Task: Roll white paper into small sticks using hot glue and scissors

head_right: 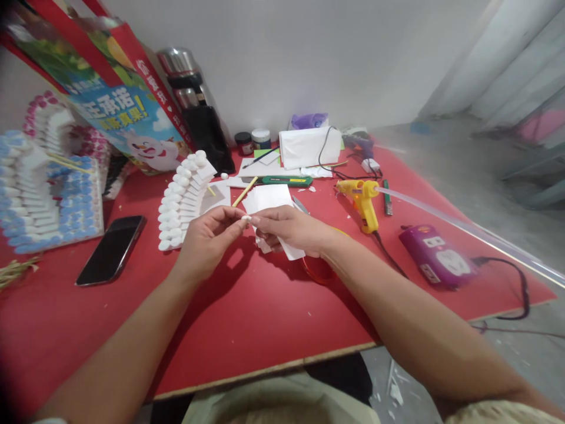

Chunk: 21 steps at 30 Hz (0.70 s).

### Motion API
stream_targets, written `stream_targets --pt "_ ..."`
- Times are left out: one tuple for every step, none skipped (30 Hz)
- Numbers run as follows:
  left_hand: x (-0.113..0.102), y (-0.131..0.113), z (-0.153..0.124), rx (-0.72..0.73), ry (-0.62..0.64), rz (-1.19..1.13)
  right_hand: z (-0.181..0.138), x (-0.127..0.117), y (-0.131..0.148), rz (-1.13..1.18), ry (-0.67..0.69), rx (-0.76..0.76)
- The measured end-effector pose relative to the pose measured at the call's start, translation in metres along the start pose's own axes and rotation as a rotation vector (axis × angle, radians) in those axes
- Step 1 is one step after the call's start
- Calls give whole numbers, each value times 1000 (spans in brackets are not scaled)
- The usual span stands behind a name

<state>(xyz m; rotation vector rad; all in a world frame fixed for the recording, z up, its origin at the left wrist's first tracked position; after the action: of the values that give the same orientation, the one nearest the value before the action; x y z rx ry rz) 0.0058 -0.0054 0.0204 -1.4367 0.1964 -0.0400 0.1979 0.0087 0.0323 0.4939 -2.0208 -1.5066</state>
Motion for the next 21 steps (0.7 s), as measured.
stream_targets --pt "0 0 0 -17 -14 -8 1 0 -1 -104 -44 -33" --pt "1 1 0 -36 -28 -16 1 1 -2 -226 -112 -71" --pt "2 1 0 -55 -43 -26 2 1 -4 -357 -196 -115" --pt "4 1 0 -72 -58 -40 2 2 -5 -486 -289 -166" --pt "5 1 -1 -86 -70 -53 2 4 -6 -601 -383 -218" --pt "8 1 -1 -96 -83 -64 2 6 -7 -692 -463 -267" --pt "10 1 -2 -99 -96 -69 1 8 -9 -755 -524 -310" --pt "12 1 -3 -92 -112 -64 1 11 -10 -802 -565 -346" --pt "14 0 -5 -75 -130 -44 0 14 -11 -840 -595 -375" --pt "16 -1 -6 -46 -150 -9 -1 17 -11 -873 -615 -399" --pt "18 -1 -7 -10 -170 41 -2 19 -12 -904 -623 -422" --pt "19 -2 -9 31 -187 97 -2 21 -12 -934 -624 -447" --pt "19 -3 -10 74 -201 156 -3 22 -12 -963 -619 -472" --pt "20 -4 -11 119 -211 218 -4 23 -13 -989 -606 -492" --pt "20 -4 -13 173 -221 291 -4 24 -13 -1009 -589 -507" --pt "20 -4 -14 236 -231 368 -4 24 -13 -1024 -573 -514" --pt "20 -4 -15 309 -238 447 -4 24 -13 -1036 -561 -519" --pt "20 -4 -16 384 -243 521 -4 24 -14 -1043 -552 -521" --pt "20 -3 -17 456 -246 579 -4 23 -14 -1046 -550 -517" --pt "20 -2 -18 515 -243 617 -4 23 -15 -1047 -556 -510" --pt "21 0 -18 554 -238 635 -3 22 -15 -1045 -569 -503"
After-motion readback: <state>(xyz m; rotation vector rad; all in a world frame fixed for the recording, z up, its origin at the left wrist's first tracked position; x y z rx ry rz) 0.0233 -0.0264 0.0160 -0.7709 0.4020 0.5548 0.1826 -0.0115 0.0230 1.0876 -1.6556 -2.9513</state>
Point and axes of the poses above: each hand's wrist, its own z-axis towards the middle knuckle, its own x-axis out of the palm, y = z × x, the point moved 1 cm from there along z, towards the middle knuckle
